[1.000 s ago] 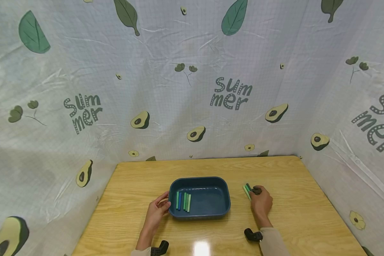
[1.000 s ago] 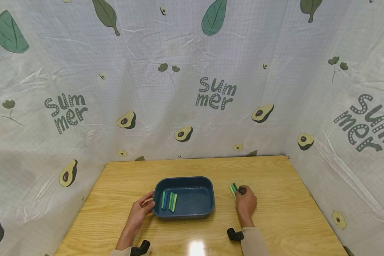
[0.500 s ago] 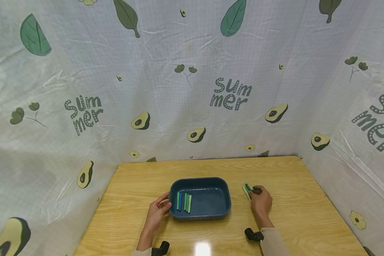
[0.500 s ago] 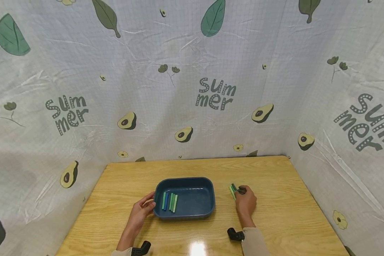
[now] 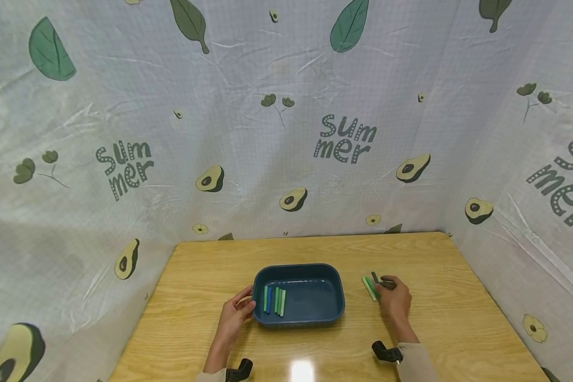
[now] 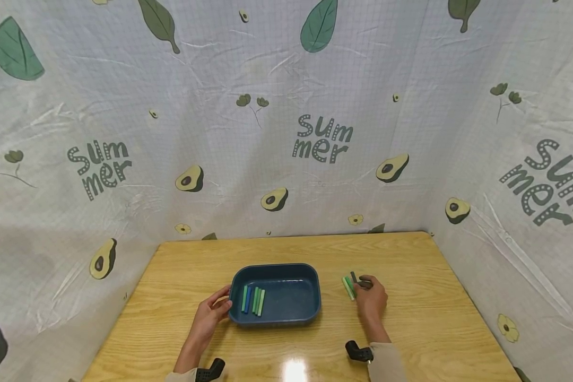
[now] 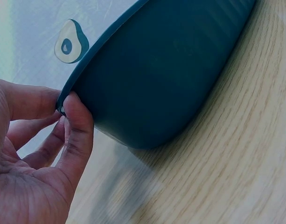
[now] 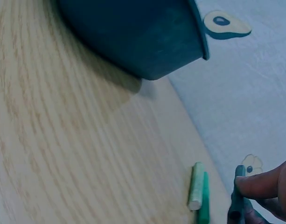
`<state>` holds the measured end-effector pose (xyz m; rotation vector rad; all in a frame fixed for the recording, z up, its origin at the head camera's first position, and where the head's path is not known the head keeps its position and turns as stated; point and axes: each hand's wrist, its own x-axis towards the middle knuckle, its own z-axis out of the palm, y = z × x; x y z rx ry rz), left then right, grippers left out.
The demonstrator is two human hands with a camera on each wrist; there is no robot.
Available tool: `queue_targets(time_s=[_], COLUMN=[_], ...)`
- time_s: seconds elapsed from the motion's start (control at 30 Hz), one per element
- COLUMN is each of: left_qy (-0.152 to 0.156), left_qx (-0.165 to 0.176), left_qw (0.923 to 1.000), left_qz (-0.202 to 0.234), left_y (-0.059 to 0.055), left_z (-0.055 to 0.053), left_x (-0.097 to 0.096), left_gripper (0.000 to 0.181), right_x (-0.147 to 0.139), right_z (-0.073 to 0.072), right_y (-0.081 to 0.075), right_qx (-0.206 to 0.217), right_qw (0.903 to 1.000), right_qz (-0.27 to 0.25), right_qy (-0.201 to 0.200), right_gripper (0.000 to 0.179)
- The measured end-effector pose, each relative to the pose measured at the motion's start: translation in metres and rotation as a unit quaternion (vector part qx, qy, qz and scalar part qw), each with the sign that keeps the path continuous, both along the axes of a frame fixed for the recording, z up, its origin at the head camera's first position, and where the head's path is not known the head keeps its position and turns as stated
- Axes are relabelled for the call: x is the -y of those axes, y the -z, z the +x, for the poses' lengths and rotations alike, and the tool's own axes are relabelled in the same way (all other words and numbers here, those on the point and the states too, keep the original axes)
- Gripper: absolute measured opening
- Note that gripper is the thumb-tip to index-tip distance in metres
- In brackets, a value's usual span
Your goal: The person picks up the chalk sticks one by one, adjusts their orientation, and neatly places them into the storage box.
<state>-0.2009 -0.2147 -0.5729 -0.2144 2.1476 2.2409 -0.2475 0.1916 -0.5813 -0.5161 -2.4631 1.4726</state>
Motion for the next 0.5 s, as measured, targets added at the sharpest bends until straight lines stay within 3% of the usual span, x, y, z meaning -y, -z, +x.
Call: queue_targets(time_s=[0.5], left_qy=[0.0], left_qx=[-0.001], left_qw=[1.0], left_qz=[-0.001], left_y=[-0.002], left_z=[-0.001], left_x=[-0.001], left_gripper=[0.049], right_x=[-0.007], right_z=[0.004], right_y=[-0.019], right_qx=[0.029], right_qw=[0.9966], right_qz=[-0.021], right_qy=[-0.075], right_gripper=[0.039])
